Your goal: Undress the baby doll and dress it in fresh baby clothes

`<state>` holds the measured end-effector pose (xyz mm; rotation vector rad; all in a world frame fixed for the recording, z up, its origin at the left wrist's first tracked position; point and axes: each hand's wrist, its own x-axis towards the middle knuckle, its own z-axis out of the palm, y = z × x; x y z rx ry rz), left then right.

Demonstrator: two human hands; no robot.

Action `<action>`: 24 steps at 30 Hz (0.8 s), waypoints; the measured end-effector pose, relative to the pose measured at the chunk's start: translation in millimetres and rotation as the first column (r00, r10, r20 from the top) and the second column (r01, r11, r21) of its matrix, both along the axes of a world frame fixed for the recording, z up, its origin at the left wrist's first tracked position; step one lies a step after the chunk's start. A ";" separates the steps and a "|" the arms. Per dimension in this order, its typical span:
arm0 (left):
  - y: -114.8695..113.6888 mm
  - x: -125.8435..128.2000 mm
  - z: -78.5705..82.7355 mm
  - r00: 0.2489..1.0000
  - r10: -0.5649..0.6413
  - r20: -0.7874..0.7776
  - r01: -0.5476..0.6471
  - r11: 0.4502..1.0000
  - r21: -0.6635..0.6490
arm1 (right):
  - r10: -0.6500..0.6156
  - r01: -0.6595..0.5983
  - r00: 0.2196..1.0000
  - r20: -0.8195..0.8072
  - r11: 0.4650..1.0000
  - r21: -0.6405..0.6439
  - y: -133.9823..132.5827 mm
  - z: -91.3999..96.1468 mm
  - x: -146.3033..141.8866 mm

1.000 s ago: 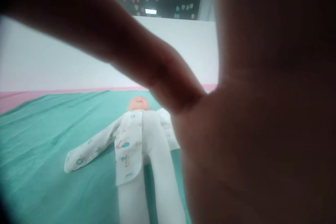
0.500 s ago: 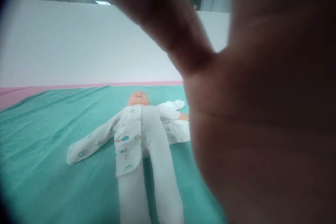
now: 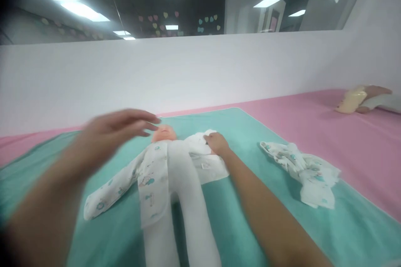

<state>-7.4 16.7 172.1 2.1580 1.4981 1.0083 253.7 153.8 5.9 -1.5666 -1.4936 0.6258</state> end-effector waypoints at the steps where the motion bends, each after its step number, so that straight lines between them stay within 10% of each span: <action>1: 6.2 9.2 -8.4 0.997 -0.058 -0.047 0.056 0.997 -0.049 | 0.025 -0.026 1.000 -0.016 1.000 -0.016 2.8 -9.0 4.9; 9: 34.8 61.0 -80.1 0.890 -0.271 -0.367 0.245 0.962 -0.117 | 0.234 -0.286 0.881 -0.410 0.956 -0.068 5.4 -24.5 29.8; 18: 58.1 134.6 -96.9 0.528 -0.361 -0.769 0.299 0.926 -0.229 | 0.208 -0.358 0.485 -0.850 0.933 0.024 6.2 -34.0 55.2; 24: 86.9 169.9 -122.4 0.496 -0.282 -0.821 0.280 0.947 -0.157 | 0.212 -0.390 0.398 -0.893 0.920 0.045 10.1 -31.4 58.8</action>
